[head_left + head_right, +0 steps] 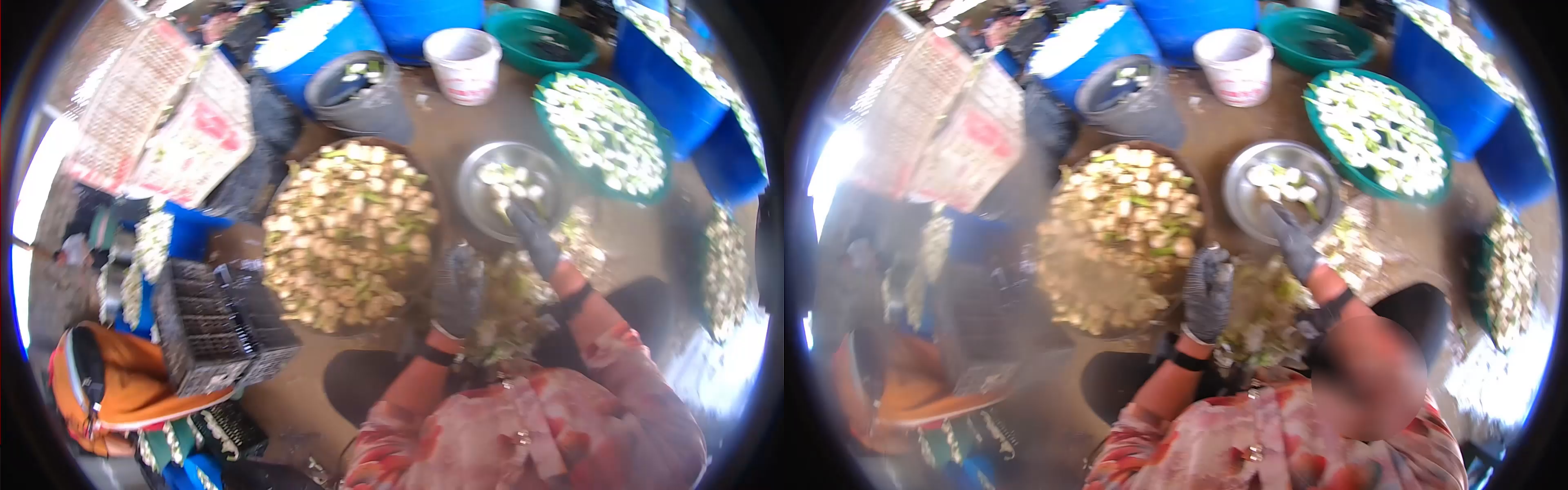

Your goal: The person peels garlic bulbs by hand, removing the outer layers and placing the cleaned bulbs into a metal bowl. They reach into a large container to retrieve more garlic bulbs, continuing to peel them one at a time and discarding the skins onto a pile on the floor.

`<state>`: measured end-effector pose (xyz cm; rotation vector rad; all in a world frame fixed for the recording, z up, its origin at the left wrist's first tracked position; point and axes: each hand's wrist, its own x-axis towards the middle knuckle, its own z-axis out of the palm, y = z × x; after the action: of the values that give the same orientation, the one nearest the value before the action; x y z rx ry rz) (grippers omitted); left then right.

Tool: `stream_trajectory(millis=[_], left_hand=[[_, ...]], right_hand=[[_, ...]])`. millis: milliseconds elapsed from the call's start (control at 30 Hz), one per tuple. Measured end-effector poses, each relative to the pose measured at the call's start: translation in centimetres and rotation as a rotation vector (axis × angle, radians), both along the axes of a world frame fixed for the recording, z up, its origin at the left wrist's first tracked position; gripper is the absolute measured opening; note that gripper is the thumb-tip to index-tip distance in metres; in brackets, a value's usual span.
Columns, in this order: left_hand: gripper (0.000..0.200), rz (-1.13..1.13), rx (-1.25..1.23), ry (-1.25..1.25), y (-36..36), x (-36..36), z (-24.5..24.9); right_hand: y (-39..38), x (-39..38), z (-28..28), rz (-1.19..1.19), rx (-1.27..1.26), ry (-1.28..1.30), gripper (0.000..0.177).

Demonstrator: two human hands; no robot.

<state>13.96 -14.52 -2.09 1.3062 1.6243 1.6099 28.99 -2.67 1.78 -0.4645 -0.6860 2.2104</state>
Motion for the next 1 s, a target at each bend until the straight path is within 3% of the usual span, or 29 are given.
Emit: stream_trajectory(millis=[33, 100, 200, 233, 300, 467, 533, 567, 667, 733, 867, 900, 967, 1000], left_hand=[[0.039, -0.093, 0.016, 0.278, -0.3, 0.1, 0.9], [0.047, -0.224, 0.061, 0.486, -0.5, 1.2, 4.5], [0.055, -0.253, -0.023, 0.285, -0.7, 3.3, 3.2], [0.059, -0.256, -0.009, 0.262, -0.2, 3.4, 2.7], [0.066, -0.268, -0.014, 0.215, -0.1, 3.7, 2.3], [0.068, -0.258, -0.088, 0.171, -0.3, 4.8, 2.8], [0.067, -0.247, -0.072, 0.213, -1.2, 5.3, 2.9], [0.066, -0.243, -0.021, 0.229, -1.0, 5.7, 3.2], [0.063, -0.253, -0.141, 0.128, -1.0, 5.8, 1.4], [0.057, -0.186, -0.152, 0.106, -0.5, 6.0, 0.2], [0.047, -0.150, -0.209, -0.045, 1.0, 5.6, -0.9], [0.048, -0.175, -0.162, -0.203, 1.6, 5.6, -1.1], [0.049, -0.233, -0.102, -0.511, 1.8, 5.7, -1.1], [0.049, -0.233, -0.133, -0.408, 1.6, 5.8, -0.5]], right_hand=[[0.9, -0.6, -1.6, -0.089, -0.132, 0.097, 0.050], [0.8, -2.0, -3.0, -0.174, -0.247, 0.046, 0.053], [0.1, -1.8, -2.0, -0.116, -0.286, -0.102, 0.061], [0.3, -2.7, -2.6, -0.178, -0.479, -0.115, 0.060], [0.3, -3.3, -4.6, -0.238, -0.273, -0.132, 0.055], [-0.1, -3.4, -5.6, -0.426, -0.518, -0.244, 0.038], [-0.8, -2.1, -9.2, -0.427, 0.477, -1.053, 0.032], [-0.5, -1.2, -10.9, -0.484, 0.891, -1.326, 0.029], [0.4, -0.6, -15.9, -0.550, 1.351, -1.657, 0.020], [1.2, -0.8, -17.4, -0.598, 1.394, -1.638, 0.014], [0.5, -1.5, -14.1, -0.368, 0.698, -1.075, 0.032], [-0.1, -1.5, -12.6, -0.279, 0.529, -0.917, 0.039], [-1.7, -1.3, -10.9, -0.339, 0.758, -0.738, 0.046], [-2.7, -1.3, -10.2, -0.294, 0.740, -0.674, 0.046]])
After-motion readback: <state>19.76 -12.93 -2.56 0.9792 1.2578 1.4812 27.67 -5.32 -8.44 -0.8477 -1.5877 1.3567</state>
